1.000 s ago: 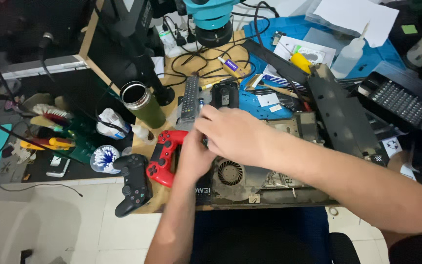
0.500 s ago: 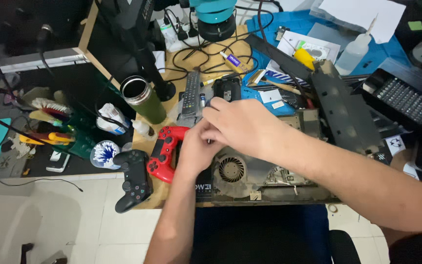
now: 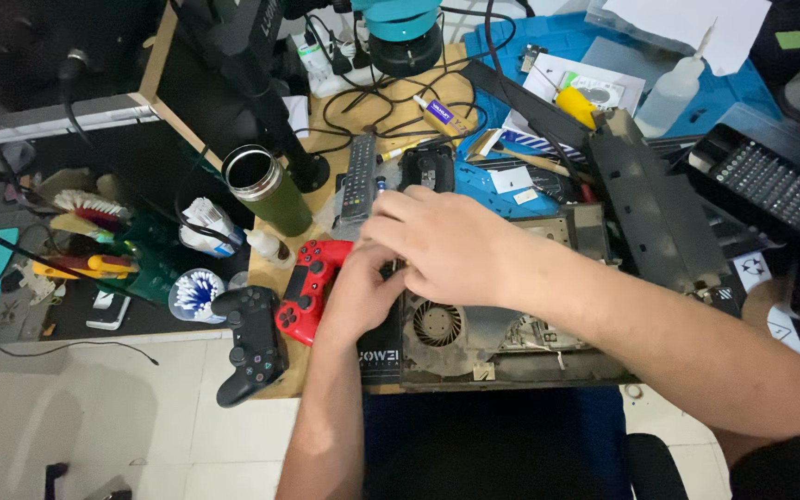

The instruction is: The person uses a screwdriver to remove screws from a metal bracket attached to a disassembled electronic device. They then detach the bracket and place it on the table. The person continues to use the screwdriver to remove additional screws from the device's internal components.

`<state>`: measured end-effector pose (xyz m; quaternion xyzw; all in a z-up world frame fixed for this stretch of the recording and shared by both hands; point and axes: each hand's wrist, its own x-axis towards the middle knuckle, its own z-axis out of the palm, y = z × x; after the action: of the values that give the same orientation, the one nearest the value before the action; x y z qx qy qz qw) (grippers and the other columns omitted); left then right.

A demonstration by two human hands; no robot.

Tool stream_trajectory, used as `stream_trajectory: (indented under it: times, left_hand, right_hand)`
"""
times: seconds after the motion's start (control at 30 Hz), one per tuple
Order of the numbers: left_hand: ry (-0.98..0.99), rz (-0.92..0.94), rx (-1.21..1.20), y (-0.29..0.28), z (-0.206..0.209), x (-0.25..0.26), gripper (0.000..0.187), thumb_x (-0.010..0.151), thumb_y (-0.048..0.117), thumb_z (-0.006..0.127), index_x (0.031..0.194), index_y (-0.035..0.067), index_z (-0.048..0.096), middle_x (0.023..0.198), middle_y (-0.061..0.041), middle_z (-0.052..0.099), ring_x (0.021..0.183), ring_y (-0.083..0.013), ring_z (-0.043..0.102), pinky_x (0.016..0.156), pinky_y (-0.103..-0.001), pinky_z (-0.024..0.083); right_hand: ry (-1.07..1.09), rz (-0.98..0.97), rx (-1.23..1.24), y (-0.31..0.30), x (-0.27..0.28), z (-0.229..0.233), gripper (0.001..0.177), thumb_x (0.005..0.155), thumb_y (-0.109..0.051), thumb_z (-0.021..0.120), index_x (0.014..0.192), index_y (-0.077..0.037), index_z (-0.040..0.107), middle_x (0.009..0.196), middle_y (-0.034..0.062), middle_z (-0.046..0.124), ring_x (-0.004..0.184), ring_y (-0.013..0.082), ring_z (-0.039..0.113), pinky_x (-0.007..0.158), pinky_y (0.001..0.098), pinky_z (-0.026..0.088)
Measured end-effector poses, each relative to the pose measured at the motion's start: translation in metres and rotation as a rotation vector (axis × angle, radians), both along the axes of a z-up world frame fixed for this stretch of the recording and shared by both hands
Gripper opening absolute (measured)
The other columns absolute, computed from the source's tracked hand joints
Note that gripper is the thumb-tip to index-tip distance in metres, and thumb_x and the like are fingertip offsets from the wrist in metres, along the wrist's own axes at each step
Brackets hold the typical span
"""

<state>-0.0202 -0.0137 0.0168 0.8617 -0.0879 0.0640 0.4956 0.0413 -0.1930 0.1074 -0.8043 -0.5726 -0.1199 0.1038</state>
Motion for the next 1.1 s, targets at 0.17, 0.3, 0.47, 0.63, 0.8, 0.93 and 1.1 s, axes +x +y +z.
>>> stream_trajectory:
  times: [0.17,0.3,0.47,0.63,0.8,0.93,1.1]
  left_hand:
    - [-0.203,0.102,0.045,0.003,-0.020,0.008,0.038,0.081,0.017,0.091,0.115,0.004,0.081,0.114,-0.022,0.079,0.123,-0.0491,0.069,0.117,-0.059,0.053]
    - [-0.221,0.022,-0.066,0.017,0.000,-0.001,0.040,0.086,0.010,0.088,0.126,0.009,0.082,0.130,-0.021,0.080,0.135,-0.0510,0.067,0.121,-0.064,0.047]
    - [-0.266,0.092,0.191,0.012,-0.015,-0.001,0.027,0.109,0.027,0.072,0.130,0.017,0.085,0.141,-0.006,0.082,0.140,-0.0297,0.067,0.122,-0.052,0.041]
    - [-0.199,0.027,0.208,0.009,-0.014,-0.003,0.031,0.101,0.032,0.087,0.129,0.018,0.088,0.138,-0.003,0.082,0.131,-0.0269,0.067,0.116,-0.046,0.048]
    - [-0.188,0.043,0.154,0.003,-0.008,-0.003,0.028,0.103,0.034,0.086,0.127,0.019,0.089,0.134,-0.001,0.084,0.129,-0.0249,0.069,0.114,-0.043,0.048]
    - [-0.219,0.044,0.140,0.001,-0.010,-0.002,0.033,0.103,0.040,0.086,0.128,0.019,0.088,0.131,-0.002,0.084,0.126,-0.0242,0.069,0.112,-0.043,0.048]
    - [-0.259,0.135,0.330,0.011,-0.012,-0.001,0.028,0.112,0.031,0.074,0.133,0.016,0.084,0.128,-0.009,0.080,0.120,-0.0325,0.066,0.105,-0.048,0.047]
  right_hand:
    - [0.064,-0.020,0.023,-0.006,0.009,-0.004,0.019,0.103,-0.014,0.071,0.121,-0.008,0.070,0.108,0.0097,0.067,0.095,0.0414,0.078,0.068,0.0492,0.069]
    - [0.214,-0.078,0.117,-0.031,0.008,0.022,0.018,0.105,-0.013,0.070,0.122,-0.009,0.077,0.108,0.0102,0.073,0.094,0.0335,0.080,0.071,0.0426,0.070]
    - [0.204,-0.278,0.362,-0.071,-0.005,0.028,0.022,0.113,-0.021,0.074,0.131,-0.008,0.075,0.116,0.0114,0.072,0.104,0.0272,0.075,0.085,0.0456,0.062]
    - [0.197,-0.296,0.628,-0.093,-0.021,0.020,0.014,0.114,-0.011,0.078,0.123,-0.002,0.074,0.119,0.0138,0.076,0.111,0.0308,0.073,0.099,0.0436,0.057]
    - [0.223,-0.353,0.709,-0.102,-0.020,0.009,0.014,0.113,-0.011,0.080,0.122,-0.004,0.073,0.121,0.0110,0.077,0.112,0.0293,0.073,0.101,0.0421,0.056]
    - [0.253,-0.379,0.730,-0.103,-0.017,0.005,0.014,0.113,-0.011,0.080,0.123,-0.005,0.072,0.120,0.0102,0.075,0.112,0.0287,0.072,0.100,0.0420,0.055]
    - [0.189,-0.341,0.665,-0.094,0.000,-0.018,0.017,0.112,-0.014,0.081,0.122,-0.004,0.073,0.117,0.0130,0.075,0.108,0.0304,0.072,0.098,0.0448,0.055]
